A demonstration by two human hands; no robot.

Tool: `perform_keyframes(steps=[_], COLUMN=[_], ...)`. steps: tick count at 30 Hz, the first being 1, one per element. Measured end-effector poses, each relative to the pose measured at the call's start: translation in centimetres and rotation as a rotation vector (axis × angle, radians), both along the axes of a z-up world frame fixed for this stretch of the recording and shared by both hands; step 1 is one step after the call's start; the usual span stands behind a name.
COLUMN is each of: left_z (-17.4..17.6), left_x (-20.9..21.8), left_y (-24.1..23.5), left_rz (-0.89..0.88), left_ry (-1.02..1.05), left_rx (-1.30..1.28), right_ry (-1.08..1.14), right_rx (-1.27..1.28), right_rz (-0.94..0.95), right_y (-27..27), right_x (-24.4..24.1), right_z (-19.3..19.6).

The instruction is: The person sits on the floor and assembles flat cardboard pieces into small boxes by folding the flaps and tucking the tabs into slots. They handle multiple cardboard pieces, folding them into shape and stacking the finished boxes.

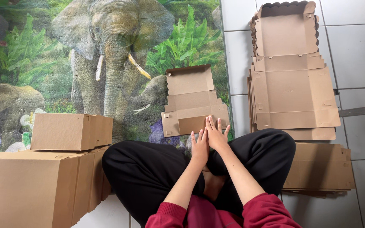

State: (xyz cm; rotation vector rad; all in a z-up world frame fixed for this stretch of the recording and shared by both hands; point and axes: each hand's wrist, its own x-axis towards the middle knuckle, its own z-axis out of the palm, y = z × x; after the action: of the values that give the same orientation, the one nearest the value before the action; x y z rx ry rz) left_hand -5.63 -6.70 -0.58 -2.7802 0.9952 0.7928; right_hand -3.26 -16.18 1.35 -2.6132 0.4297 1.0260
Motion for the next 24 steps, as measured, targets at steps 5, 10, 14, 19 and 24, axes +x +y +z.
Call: perform_keyframes(steps=[5, 10, 14, 19, 24], left_z=[1.8, 1.3, -0.4, -2.4, 4.0], left_x=[0.3, 0.4, 1.0, 2.5, 3.8], left_y=[0.1, 0.1, 0.6, 1.2, 5.7], left_rz=[0.025, 0.056, 0.086, 0.122, 0.431], left_ry=[0.025, 0.054, 0.087, 0.160, 0.026], left_rx=[0.011, -0.006, -0.098, -0.181, -0.825], right_ry=[-0.011, 0.006, 0.049, 0.018, -0.514], right_rx=[-0.009, -0.039, -0.063, -0.038, 0.293], right_rz=[0.004, 0.047, 0.103, 0.097, -0.532], right_y=[0.0, -0.4, -1.4, -1.7, -1.4], right_x=[0.0, -0.7, -0.7, -1.9, -3.4], right_z=[-0.3, -2.4, -5.1, -4.7, 0.1])
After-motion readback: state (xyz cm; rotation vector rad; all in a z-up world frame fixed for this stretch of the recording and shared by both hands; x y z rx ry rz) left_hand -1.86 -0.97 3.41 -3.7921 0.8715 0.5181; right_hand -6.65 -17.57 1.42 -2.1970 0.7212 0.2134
